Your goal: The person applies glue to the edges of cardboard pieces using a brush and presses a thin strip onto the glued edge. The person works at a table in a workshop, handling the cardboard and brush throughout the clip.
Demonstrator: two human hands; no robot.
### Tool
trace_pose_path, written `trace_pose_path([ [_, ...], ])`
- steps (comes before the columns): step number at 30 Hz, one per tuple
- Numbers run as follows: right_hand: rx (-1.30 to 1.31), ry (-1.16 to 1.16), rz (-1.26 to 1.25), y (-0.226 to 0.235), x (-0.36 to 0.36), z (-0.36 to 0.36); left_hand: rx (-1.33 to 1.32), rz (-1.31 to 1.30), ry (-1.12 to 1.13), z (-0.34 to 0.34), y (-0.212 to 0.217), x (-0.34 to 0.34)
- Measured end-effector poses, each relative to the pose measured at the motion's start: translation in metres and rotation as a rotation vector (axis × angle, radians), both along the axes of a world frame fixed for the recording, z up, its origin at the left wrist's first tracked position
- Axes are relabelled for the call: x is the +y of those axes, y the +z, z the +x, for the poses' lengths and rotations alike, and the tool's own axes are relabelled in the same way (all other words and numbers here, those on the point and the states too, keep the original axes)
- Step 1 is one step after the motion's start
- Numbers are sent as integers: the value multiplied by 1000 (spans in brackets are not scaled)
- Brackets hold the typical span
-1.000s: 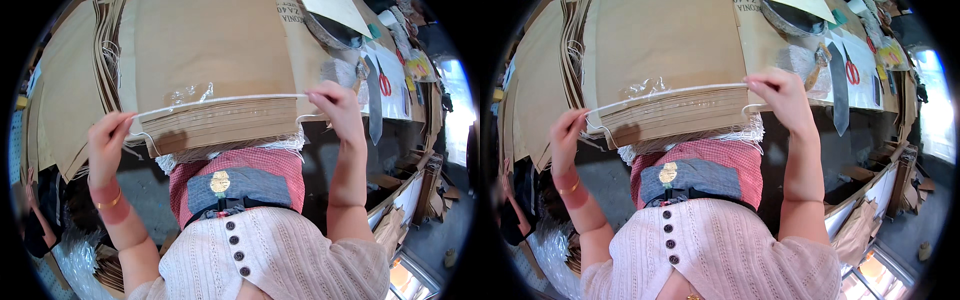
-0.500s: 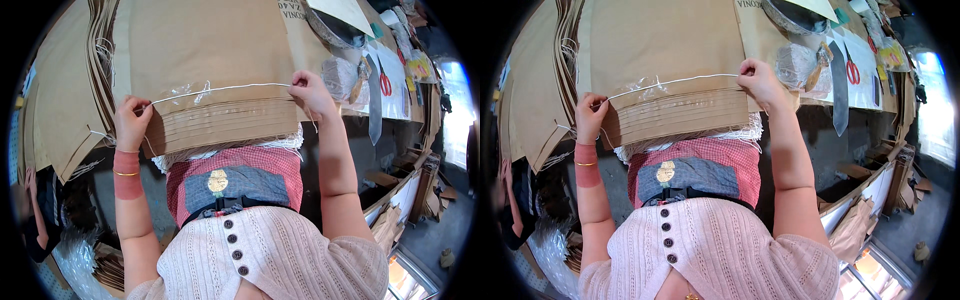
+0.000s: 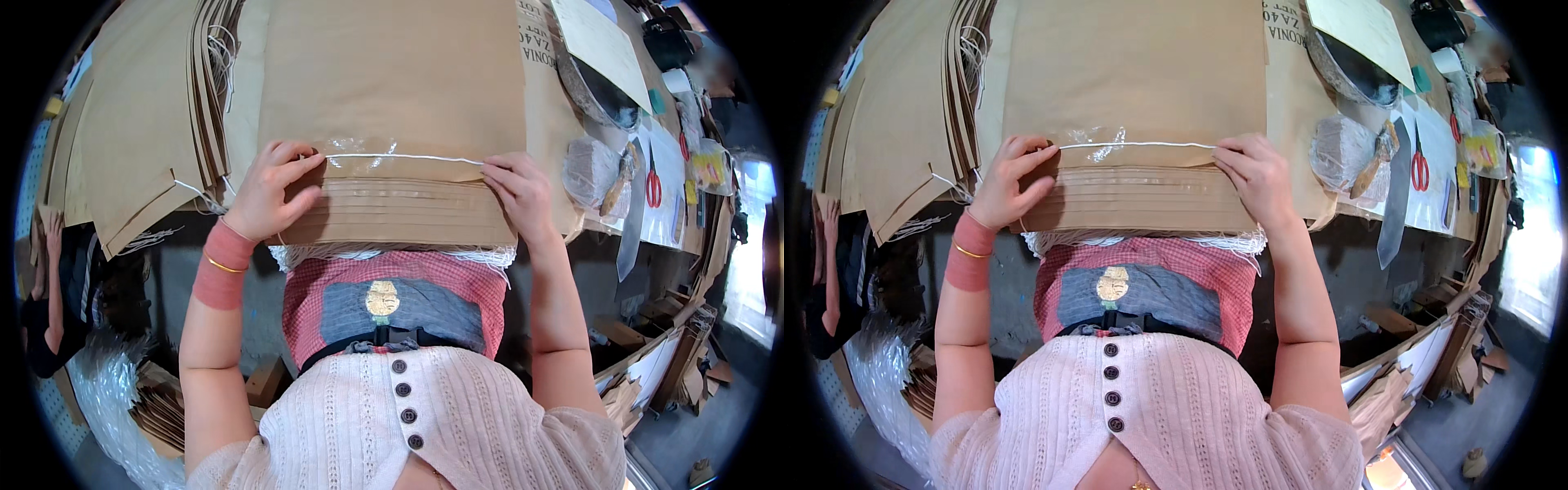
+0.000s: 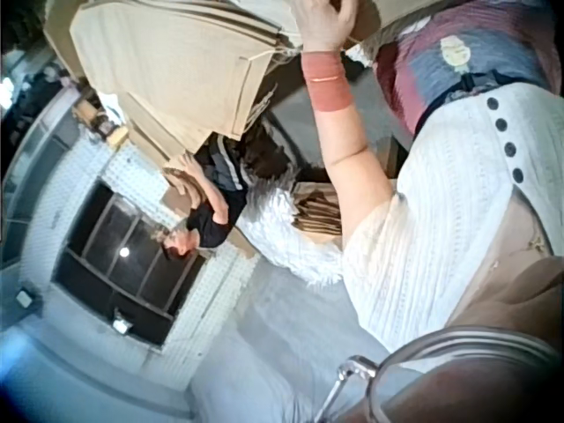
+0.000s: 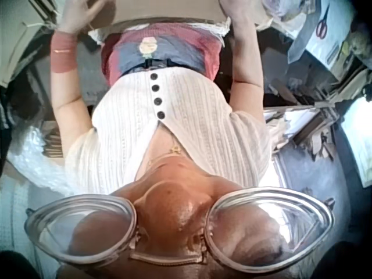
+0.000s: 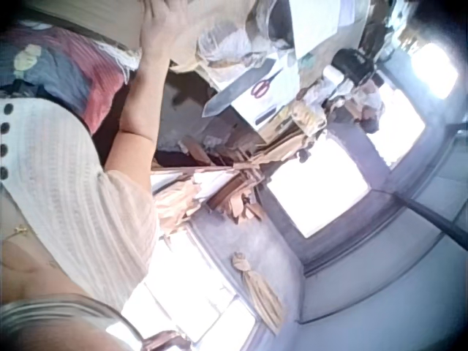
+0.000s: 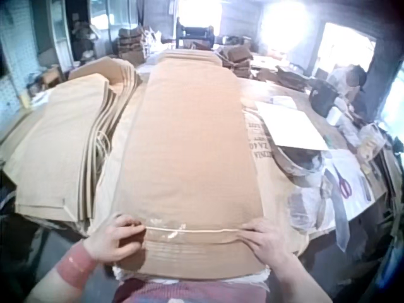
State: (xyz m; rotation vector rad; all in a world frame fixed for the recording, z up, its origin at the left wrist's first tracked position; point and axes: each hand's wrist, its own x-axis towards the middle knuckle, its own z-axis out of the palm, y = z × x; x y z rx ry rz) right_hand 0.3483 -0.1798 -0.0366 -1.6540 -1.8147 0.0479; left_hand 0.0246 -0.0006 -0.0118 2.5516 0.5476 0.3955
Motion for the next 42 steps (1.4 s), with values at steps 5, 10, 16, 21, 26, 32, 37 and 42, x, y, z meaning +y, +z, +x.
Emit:
trace_pose_path([
  [5,743,-338,-329,8,20,1,62,-318,205,1,3,24],
  [10,150,-485,-337,9,32,-15,34,-64,437,16,-18,20],
  [16,419,-570,-85,0,34,-46,192,274,515,44,-5,-11],
  [21,-298,-143,-220,-9,38,-95,269,188,99,58,-11,-45],
  [26,-256,-526,-321,-12,0,-39,387,257,395,13,-21,-23],
  [32,-334,-753,-266,-16,-5,-18,175,147,390,3,-29,-15],
  [37,378,-608,89,9,-5,-22,-106,-16,528,-10,-26,-1],
  [42,1324,-355,-304,61,-35,-4,-348,-1073,759,-28,-18,-14],
])
